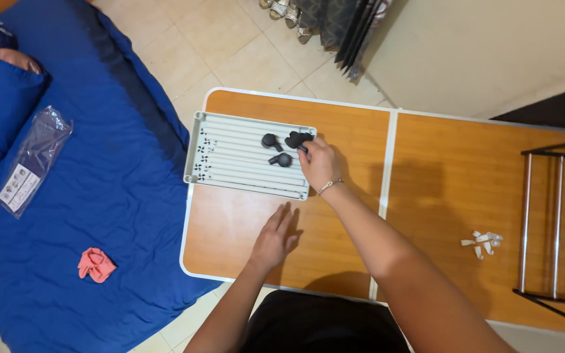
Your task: The person assembles a drying rack by attaching black plastic feet to a white plastic base and inserting metal rods into a black frame. The person places the base on a table, secures the feet, and then inserts multiple rods into the frame slots.
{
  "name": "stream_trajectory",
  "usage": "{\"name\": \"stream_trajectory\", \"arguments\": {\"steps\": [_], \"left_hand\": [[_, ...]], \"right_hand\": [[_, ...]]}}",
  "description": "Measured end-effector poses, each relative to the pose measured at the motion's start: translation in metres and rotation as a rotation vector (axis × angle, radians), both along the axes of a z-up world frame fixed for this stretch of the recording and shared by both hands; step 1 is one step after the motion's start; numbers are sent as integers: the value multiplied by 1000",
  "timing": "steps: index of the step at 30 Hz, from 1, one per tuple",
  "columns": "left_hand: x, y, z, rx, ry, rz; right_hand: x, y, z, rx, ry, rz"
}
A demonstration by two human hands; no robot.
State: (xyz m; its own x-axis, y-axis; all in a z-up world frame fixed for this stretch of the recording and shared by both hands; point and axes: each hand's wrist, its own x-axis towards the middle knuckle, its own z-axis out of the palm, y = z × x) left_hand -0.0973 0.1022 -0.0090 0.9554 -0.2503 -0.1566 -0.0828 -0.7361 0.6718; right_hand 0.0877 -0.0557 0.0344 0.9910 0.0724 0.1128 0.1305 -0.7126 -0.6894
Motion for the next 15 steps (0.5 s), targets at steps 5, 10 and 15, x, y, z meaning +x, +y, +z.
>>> {"name": "stream_trajectory", "arguments": {"steps": [5, 10, 15], "left_hand": [[-23, 42, -13, -15, -18, 59], [-27, 62, -23, -17, -33, 93], [-23, 87, -68, -478, -68, 651]], "right_hand": [[15, 22, -3, -200, -11, 63], [7, 27, -13, -96, -37, 25], [8, 0, -44, -37, -234, 71]]}}
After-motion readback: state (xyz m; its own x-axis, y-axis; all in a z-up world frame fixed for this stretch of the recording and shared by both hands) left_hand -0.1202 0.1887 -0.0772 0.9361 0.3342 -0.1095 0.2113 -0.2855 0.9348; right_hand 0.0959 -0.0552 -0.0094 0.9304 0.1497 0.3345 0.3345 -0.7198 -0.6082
